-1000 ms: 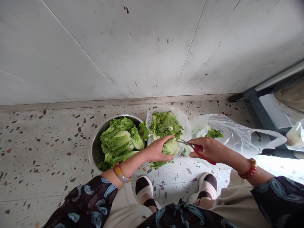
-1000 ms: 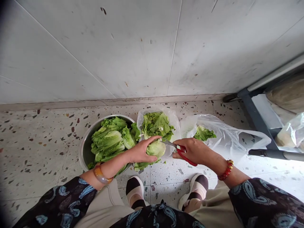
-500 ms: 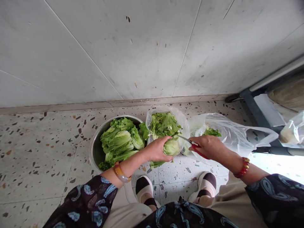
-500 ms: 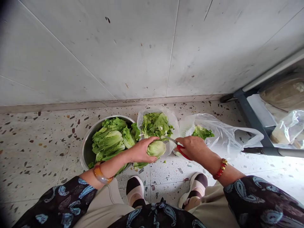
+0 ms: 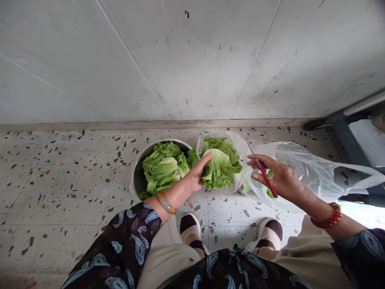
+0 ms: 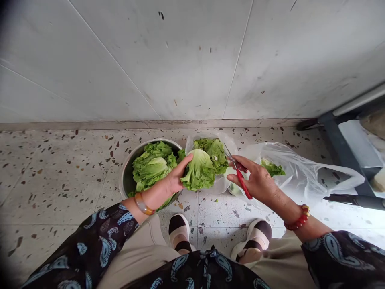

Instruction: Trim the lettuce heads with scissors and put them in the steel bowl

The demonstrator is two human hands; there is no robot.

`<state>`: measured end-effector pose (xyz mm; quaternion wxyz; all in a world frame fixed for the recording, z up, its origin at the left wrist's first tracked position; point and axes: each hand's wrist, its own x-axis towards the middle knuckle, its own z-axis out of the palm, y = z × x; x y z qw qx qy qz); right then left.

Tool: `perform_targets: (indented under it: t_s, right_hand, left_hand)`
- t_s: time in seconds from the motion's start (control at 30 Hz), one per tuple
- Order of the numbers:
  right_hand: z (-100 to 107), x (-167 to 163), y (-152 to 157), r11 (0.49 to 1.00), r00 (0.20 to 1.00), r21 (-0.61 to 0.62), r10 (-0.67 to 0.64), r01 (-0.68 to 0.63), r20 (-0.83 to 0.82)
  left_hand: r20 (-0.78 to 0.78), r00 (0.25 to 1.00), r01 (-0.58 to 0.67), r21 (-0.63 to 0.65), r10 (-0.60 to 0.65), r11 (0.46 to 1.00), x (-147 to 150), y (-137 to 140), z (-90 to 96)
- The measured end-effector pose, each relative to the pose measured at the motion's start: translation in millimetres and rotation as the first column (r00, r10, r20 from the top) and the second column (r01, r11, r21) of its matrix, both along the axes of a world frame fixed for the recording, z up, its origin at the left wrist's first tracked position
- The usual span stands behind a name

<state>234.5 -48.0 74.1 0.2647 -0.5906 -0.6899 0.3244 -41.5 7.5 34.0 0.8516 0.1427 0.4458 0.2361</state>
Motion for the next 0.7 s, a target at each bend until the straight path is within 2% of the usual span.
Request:
perform_targets:
  t_s: [0.1,0.17,0.27,0.3,0.37,0.43,0.5,0.6,0.7]
  right_hand:
    - [-2,-13,-4,0.992,0.996,0.115,0.054,-0.044,-0.078]
    - [-3,-20,-5,0.996,0.989,0.079,0.059,-0.048,-0.137]
    - [1,-21,0,0.993,0.925,-0.115,-0.078,0.037,-0.372]
    - [3,-19,3,0.976,0.863,-0.209,-0.163,0.069,-0.478]
    - [4,-12,10,0.909,0.685,-0.409,-0.348,0.080,-0.640]
    - [2,-6,14,0.824,0.522,-0.564,-0.508,0.062,-0.685]
    - [-4,-3,15,0.753,0.421,-0.656,-0.611,0.049,-0.670]
    - [-10,-6,12,0.676,0.348,-0.736,-0.698,0.034,-0.625]
    - [-9,-12,9,0.636,0.320,-0.771,-0.721,-0.048,-0.615]
  left_hand:
    - [0.072,0.997,0.035,0.011,-0.035,0.999,14,-6,-4.6]
    - [0.158,0.985,0.059,0.056,-0.068,0.997,23,-10,-5.8]
    - [0.330,0.928,0.141,0.123,-0.175,0.982,28,-12,-0.9]
    - [0.378,0.902,0.169,0.137,-0.209,0.976,27,-12,2.3]
    - [0.418,0.872,0.202,0.165,-0.254,0.965,26,-12,9.3]
    - [0.364,0.894,0.191,0.215,-0.260,0.958,25,-13,14.8]
    - [0.233,0.938,0.186,0.284,-0.256,0.941,25,-13,17.5]
    - [-0.009,0.970,0.232,0.343,-0.244,0.910,26,-14,16.3]
    - [-0.179,0.969,0.223,0.357,-0.168,0.907,25,-13,11.9]
